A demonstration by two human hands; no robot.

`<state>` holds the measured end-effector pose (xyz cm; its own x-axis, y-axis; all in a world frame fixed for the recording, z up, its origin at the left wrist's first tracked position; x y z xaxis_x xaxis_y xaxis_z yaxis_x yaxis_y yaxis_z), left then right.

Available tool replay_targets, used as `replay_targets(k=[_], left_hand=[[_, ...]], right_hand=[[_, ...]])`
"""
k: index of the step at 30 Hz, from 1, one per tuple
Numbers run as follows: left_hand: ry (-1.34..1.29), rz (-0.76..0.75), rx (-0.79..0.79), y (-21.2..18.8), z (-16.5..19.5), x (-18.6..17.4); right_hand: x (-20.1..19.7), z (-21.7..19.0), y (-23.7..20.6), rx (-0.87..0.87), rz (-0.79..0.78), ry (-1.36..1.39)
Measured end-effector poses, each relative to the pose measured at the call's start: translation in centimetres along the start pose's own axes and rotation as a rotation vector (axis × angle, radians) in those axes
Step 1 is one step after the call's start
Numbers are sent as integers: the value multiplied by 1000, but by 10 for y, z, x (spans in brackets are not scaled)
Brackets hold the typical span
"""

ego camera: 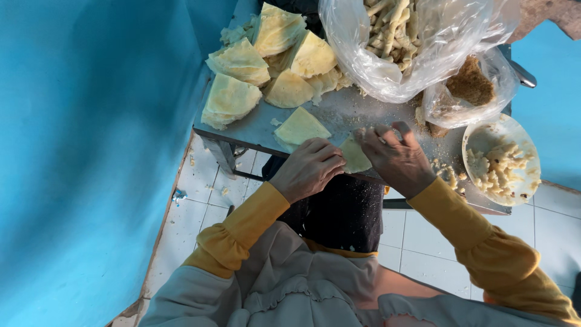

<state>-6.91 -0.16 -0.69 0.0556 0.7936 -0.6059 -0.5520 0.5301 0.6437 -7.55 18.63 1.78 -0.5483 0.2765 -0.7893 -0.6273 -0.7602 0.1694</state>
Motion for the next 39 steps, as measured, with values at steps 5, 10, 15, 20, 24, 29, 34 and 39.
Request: replay_targets(k=[5, 10, 15, 20, 24, 29, 34, 39], left_hand=[[-24, -2, -9, 1, -1, -2], [-20, -2, -19, 0, -1, -2], [-19, 5, -19, -1, 0, -2], [-6, 4, -17, 0, 1, -2], [-4, -7, -21, 0, 1, -3], [1, -4, -19, 0, 1, -2], [-14, -5, -19, 0, 0, -4], [-17, 8, -38, 1, 1, -6]], right_hand=[[11, 12, -2, 287, 46, 223], [7, 3, 0, 422, 23, 578], [-13, -14, -4, 312, -100, 354], [-23, -3, -2, 86, -79, 161], [-24, 7, -1, 149, -13, 343], [-22, -4, 7, 152, -11, 221], [-21, -4, 17, 225, -108, -64], [-33, -21, 1, 325, 9, 251]])
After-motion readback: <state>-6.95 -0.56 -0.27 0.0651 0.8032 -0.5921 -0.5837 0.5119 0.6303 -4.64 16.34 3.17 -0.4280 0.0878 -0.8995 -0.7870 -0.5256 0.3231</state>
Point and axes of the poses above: each hand's wrist, its own y-axis towards the middle knuckle, its own x-axis out of the palm, z = x × y, the point moved 5 cm from there along y, towards the middle knuckle, and after that the axes turned 5 degrees about -y, right-handed, at the moved point
